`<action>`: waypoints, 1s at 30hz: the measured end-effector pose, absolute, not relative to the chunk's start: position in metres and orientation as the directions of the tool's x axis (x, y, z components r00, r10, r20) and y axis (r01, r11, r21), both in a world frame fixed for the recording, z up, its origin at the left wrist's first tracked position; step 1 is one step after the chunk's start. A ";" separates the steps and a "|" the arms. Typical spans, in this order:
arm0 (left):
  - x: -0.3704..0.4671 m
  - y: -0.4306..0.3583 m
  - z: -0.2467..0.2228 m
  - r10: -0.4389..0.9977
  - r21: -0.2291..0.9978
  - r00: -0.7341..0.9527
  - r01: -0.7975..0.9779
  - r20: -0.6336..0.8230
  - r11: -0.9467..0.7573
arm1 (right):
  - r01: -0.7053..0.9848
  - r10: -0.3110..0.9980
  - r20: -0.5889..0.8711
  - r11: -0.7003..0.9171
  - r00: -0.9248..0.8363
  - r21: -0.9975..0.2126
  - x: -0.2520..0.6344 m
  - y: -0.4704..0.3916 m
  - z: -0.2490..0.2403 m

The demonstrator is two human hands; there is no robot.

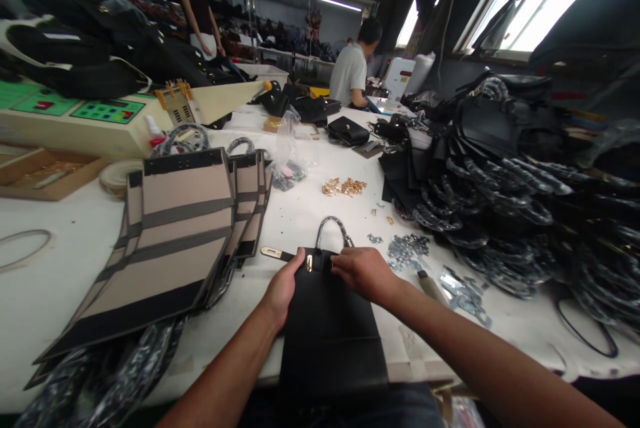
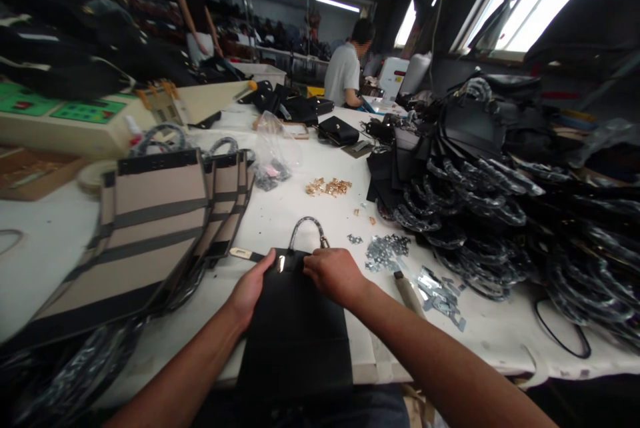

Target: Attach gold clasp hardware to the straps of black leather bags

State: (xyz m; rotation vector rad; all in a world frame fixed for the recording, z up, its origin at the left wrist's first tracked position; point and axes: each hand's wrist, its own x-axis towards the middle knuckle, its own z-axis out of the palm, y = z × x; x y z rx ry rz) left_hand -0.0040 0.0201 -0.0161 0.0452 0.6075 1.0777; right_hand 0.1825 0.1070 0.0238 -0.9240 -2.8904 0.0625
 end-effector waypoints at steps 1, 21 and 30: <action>-0.004 0.020 -0.016 0.835 0.322 0.328 -0.810 -0.442 0.489 | 0.579 0.583 0.087 0.813 -0.808 -0.066 0.182 0.106 0.025; -0.003 0.026 -0.022 0.883 0.338 0.295 -0.842 -0.366 0.421 | 0.623 0.645 0.175 0.764 -0.744 -0.170 0.180 0.097 0.010; -0.006 0.025 -0.019 0.854 0.298 0.329 -0.835 -0.404 0.462 | 0.643 0.710 0.218 0.701 -0.670 -0.309 0.183 0.086 0.012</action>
